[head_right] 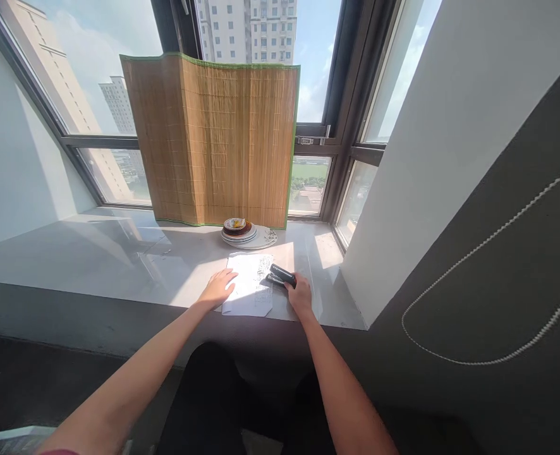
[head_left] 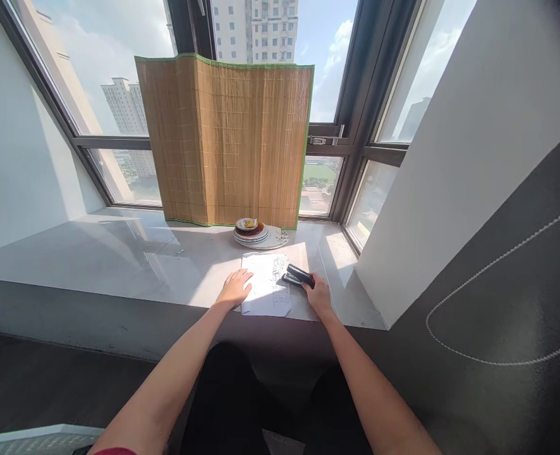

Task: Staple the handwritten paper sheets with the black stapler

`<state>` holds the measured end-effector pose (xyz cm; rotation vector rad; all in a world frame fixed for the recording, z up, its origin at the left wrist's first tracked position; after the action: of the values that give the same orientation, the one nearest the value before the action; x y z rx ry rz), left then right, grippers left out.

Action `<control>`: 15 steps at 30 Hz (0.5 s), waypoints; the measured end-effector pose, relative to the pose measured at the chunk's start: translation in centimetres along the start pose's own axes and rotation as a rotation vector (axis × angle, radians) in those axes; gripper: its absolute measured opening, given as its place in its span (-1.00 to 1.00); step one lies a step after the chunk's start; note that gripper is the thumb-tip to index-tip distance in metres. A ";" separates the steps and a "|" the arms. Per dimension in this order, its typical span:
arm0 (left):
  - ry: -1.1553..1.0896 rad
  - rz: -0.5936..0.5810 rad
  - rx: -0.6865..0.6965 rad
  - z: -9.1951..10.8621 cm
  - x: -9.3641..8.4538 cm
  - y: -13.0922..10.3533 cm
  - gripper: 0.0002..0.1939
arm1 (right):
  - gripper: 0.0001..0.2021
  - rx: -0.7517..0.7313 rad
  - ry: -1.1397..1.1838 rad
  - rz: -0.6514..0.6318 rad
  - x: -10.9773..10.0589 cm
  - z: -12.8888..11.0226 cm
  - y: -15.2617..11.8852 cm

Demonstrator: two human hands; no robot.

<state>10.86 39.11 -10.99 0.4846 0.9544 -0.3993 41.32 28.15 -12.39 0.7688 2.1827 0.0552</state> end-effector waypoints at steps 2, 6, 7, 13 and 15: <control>0.001 0.010 0.000 0.0 -0.1 0.0 -0.51 | -0.73 0.024 0.032 0.011 -0.2 0.6 0.1; -0.008 0.022 0.010 0.2 -0.2 -0.1 -0.52 | -0.71 0.029 0.091 0.026 -0.1 1.2 0.0; -0.009 0.019 0.009 0.4 -0.3 -0.2 -0.52 | -0.71 0.022 0.095 0.034 -0.2 1.1 0.0; -0.031 0.012 0.017 1.2 -0.8 -0.5 -0.52 | -0.75 0.002 0.067 0.031 0.0 0.8 -0.1; -0.030 0.018 0.018 1.2 -0.8 -0.5 -0.53 | -0.74 -0.004 0.050 0.010 0.3 0.9 0.0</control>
<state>10.99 38.15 -9.90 0.5026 0.9174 -0.3981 41.80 28.13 -13.14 0.7840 2.2250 0.0850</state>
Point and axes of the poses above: each hand's wrist, its own y-axis towards the middle knuckle, its own x-axis out of the palm, z = x × y, the point moved 9 cm from there along y, towards the middle knuckle, and after that the axes turned 8 degrees about -y, right-handed, at the moved point
